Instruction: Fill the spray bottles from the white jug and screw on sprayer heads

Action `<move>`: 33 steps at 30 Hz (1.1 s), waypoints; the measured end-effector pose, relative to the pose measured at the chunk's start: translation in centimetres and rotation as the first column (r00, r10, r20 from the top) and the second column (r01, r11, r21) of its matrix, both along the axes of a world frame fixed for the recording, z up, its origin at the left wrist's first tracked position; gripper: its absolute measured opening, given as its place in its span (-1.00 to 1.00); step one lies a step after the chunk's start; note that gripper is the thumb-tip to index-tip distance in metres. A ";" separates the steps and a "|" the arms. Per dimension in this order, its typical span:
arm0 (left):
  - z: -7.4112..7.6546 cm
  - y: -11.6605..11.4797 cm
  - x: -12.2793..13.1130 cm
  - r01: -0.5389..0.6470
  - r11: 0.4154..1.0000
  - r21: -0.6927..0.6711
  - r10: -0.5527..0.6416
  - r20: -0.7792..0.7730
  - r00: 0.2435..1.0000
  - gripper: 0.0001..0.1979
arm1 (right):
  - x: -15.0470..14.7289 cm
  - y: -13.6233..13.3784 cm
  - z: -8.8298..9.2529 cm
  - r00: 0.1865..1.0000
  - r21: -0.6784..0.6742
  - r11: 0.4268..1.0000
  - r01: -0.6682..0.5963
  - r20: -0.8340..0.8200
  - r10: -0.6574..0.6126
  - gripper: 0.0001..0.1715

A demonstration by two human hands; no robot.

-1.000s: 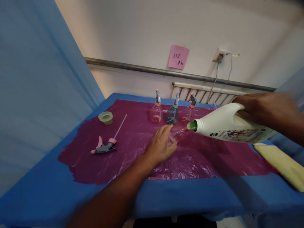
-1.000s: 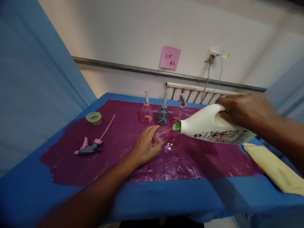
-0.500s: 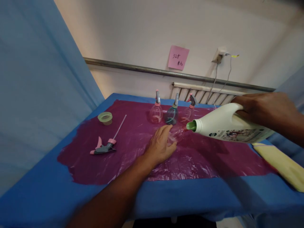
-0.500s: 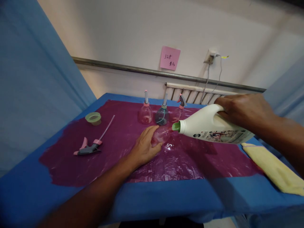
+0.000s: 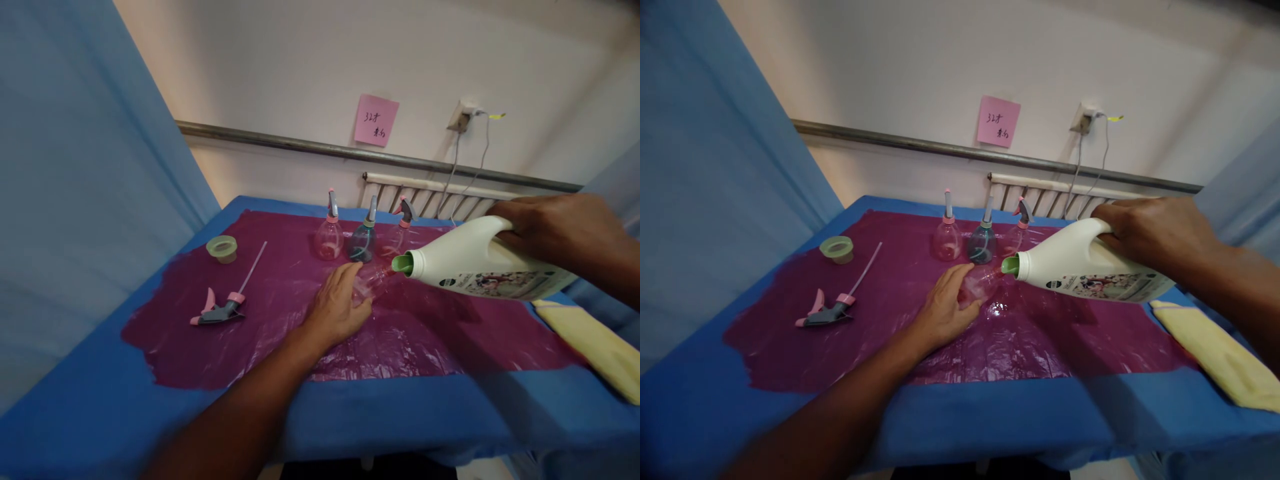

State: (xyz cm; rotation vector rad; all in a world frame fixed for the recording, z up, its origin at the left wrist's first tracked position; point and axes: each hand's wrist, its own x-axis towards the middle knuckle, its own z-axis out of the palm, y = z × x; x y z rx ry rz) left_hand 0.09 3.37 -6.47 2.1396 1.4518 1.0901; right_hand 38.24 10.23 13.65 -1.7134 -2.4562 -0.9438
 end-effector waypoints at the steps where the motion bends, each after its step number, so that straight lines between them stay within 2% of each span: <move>1: -0.1 0.0 0.0 0.001 1.000 0.003 -0.001 0.000 1.000 -0.24 | 0.1 0.0 0.0 1.000 0.005 1.000 -0.003 0.005 0.003 -0.55; 7: -0.1 0.0 -0.1 0.001 1.000 0.008 -0.001 0.001 1.000 -0.23 | 0.2 0.2 -0.3 0.999 0.041 0.999 -0.009 0.040 0.007 -0.53; 12: 0.0 0.0 0.0 -0.016 1.000 -0.019 0.017 0.014 1.000 -0.24 | 0.2 0.1 -1.3 1.000 0.067 0.998 0.015 -0.003 -0.015 -0.53; 20: 1.4 0.0 -0.3 -0.038 0.995 -0.093 0.038 -0.004 0.999 -0.19 | 0.3 0.7 -4.3 0.976 -0.044 0.989 0.143 -0.159 -0.148 -0.48; 24: 2.2 -0.2 -0.6 -0.058 0.988 -0.145 0.057 -0.011 0.998 -0.14 | 1.2 1.4 -6.0 0.917 -0.055 0.986 0.160 -0.362 -0.169 -0.47; 26: 2.4 -0.3 -0.7 -0.075 0.983 -0.168 0.078 0.009 0.997 -0.14 | 1.8 1.8 -6.8 0.841 -0.063 0.985 0.159 -0.514 -0.169 -0.49; 28: 2.3 -0.2 -0.8 -0.092 0.977 -0.192 0.102 0.043 0.994 -0.16 | 2.3 2.0 -7.6 0.717 -0.077 0.983 0.166 -0.675 -0.174 -0.53; 31: 2.1 -0.2 -0.7 -0.115 0.972 -0.206 0.135 0.088 0.987 -0.20 | 2.4 1.8 -9.0 0.418 -0.097 0.978 0.184 -0.893 -0.167 -0.60; 33: 2.0 -0.1 -0.5 -0.124 0.969 -0.214 0.148 0.099 0.984 -0.20 | 2.3 1.6 -10.0 0.208 -0.101 0.981 0.165 -0.969 -0.134 -0.61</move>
